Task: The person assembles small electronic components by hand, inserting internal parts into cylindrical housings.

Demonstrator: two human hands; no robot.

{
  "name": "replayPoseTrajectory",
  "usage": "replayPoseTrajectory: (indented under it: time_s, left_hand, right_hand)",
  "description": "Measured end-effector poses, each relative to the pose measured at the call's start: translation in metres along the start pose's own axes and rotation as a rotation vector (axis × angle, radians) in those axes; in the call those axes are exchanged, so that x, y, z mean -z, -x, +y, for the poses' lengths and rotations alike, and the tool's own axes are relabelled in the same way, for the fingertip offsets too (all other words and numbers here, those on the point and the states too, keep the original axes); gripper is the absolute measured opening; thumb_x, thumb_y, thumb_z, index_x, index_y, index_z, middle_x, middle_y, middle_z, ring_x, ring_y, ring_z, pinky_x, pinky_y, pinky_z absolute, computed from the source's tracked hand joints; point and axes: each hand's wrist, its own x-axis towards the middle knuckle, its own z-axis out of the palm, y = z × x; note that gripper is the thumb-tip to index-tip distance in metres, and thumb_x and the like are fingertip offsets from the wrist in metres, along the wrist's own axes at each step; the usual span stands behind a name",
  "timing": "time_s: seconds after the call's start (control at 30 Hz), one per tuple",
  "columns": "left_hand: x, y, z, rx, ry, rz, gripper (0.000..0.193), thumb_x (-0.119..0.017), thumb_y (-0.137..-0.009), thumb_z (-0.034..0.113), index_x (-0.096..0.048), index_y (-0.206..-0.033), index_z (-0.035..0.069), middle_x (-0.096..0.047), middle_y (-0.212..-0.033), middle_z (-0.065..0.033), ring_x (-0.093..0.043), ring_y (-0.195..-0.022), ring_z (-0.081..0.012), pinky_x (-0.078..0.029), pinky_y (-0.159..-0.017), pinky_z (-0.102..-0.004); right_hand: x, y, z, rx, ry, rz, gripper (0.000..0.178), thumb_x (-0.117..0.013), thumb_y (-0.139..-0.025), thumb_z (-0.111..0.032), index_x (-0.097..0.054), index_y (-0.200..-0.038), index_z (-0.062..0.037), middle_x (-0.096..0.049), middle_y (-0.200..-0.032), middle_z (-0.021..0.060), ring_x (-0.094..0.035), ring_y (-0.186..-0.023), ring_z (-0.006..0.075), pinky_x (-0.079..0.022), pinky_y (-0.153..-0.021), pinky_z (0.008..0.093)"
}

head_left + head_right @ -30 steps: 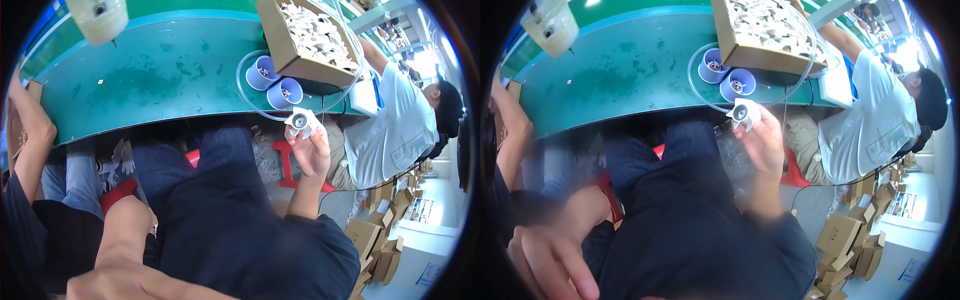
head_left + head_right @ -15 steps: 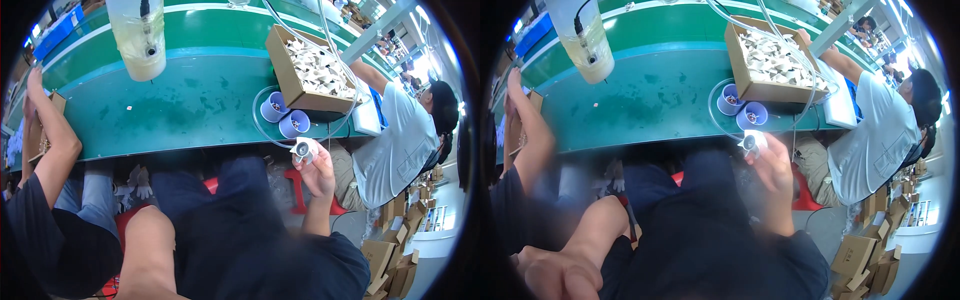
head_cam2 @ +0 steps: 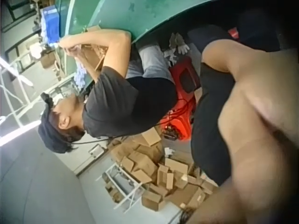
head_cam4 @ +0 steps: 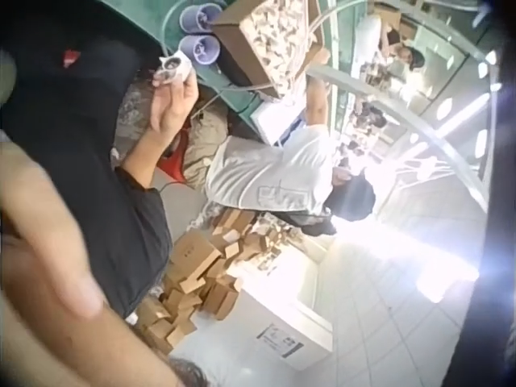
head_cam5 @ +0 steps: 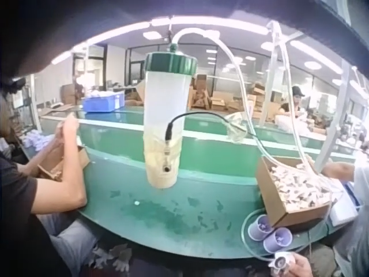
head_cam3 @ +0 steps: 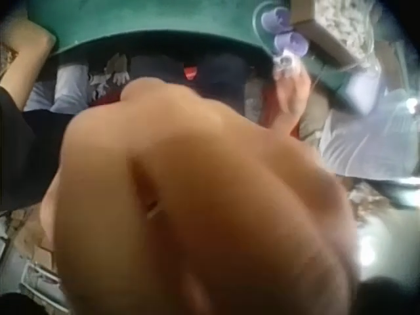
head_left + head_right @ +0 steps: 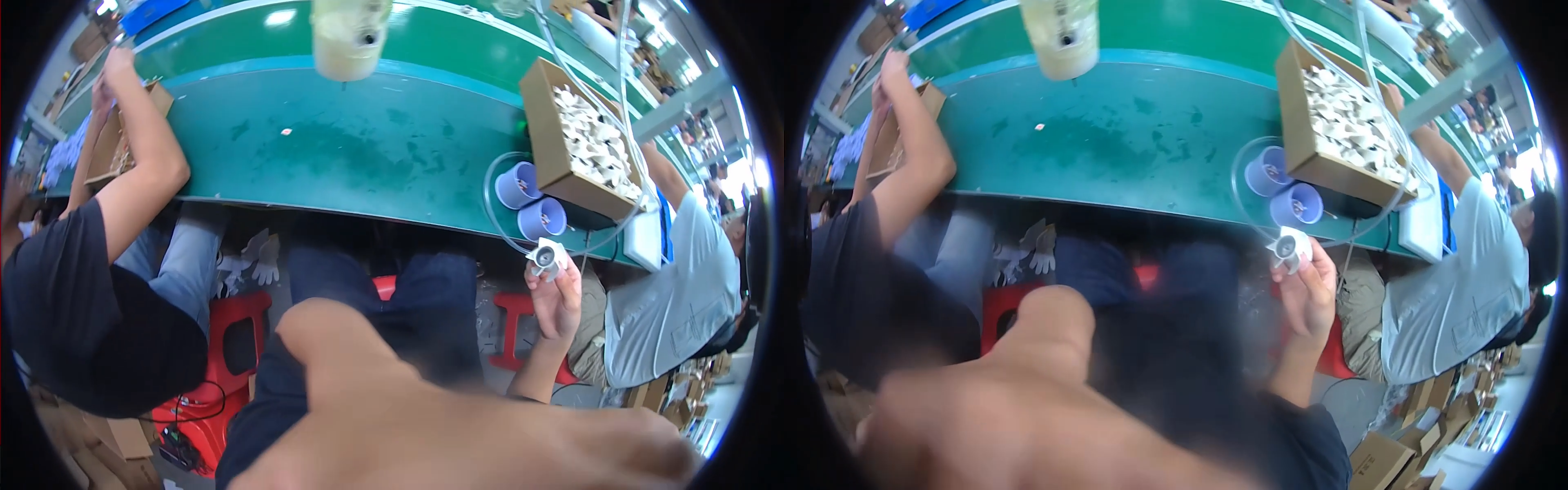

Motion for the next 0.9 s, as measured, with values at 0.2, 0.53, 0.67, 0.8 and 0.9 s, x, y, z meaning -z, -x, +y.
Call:
replayPoseTrajectory:
  time_s: [0.2, 0.53, 0.67, 0.8, 0.9]
  left_hand:
    - [0.005, -0.019, -0.033, 0.016, 0.103, -0.058, 0.047, -0.039, -0.095, 0.037, -0.046, -0.124, 0.0, -0.054, -0.121, -0.0116, -0.054, -0.106, -0.0204, -0.041, -0.09, -0.0282]
    - [0.014, -0.028, -0.048, 0.098, 0.392, -0.214, 0.053, -0.034, -0.097, 0.041, -0.042, -0.13, 0.0, -0.051, -0.127, -0.0121, -0.052, -0.112, -0.0202, -0.039, -0.095, -0.0288]
    - [0.015, -0.03, -0.064, 0.126, 0.511, -0.29, 0.056, -0.033, -0.097, 0.042, -0.04, -0.133, 0.0, -0.05, -0.13, -0.0122, -0.051, -0.115, -0.0202, -0.039, -0.097, -0.029]
    - [0.012, -0.029, -0.068, 0.139, 0.529, -0.325, 0.056, -0.033, -0.097, 0.042, -0.041, -0.133, 0.0, -0.05, -0.13, -0.0123, -0.051, -0.115, -0.0201, -0.039, -0.097, -0.0292]
    - [0.008, -0.028, -0.089, 0.143, 0.429, -0.314, 0.052, -0.035, -0.097, 0.04, -0.043, -0.128, 0.0, -0.052, -0.125, -0.0122, -0.053, -0.111, -0.02, -0.04, -0.093, -0.0295]
  right_hand:
    - [0.009, 0.004, 0.002, 0.011, -0.038, -0.016, 0.047, -0.066, -0.083, -0.019, -0.048, -0.118, 0.0089, -0.058, -0.095, 0.0125, -0.053, -0.076, 0.0175, -0.042, -0.065, 0.0276]
    - [0.013, 0.0, 0.01, -0.016, -0.052, -0.019, 0.05, -0.067, -0.083, -0.019, -0.047, -0.119, 0.0093, -0.058, -0.096, 0.014, -0.053, -0.076, 0.0181, -0.042, -0.065, 0.0279]
    - [0.013, -0.002, 0.01, -0.005, -0.051, -0.045, 0.049, -0.067, -0.083, -0.019, -0.047, -0.118, 0.0091, -0.058, -0.096, 0.0141, -0.054, -0.076, 0.0182, -0.043, -0.065, 0.028]
    - [0.009, -0.003, 0.013, -0.017, -0.058, -0.011, 0.046, -0.066, -0.084, -0.018, -0.048, -0.117, 0.0087, -0.057, -0.091, 0.0117, -0.052, -0.075, 0.018, -0.042, -0.065, 0.0278]
    - [0.013, -0.002, 0.013, -0.02, -0.044, -0.041, 0.044, -0.065, -0.084, -0.018, -0.048, -0.116, 0.0081, -0.054, -0.087, 0.0088, -0.05, -0.076, 0.0177, -0.041, -0.065, 0.0275]
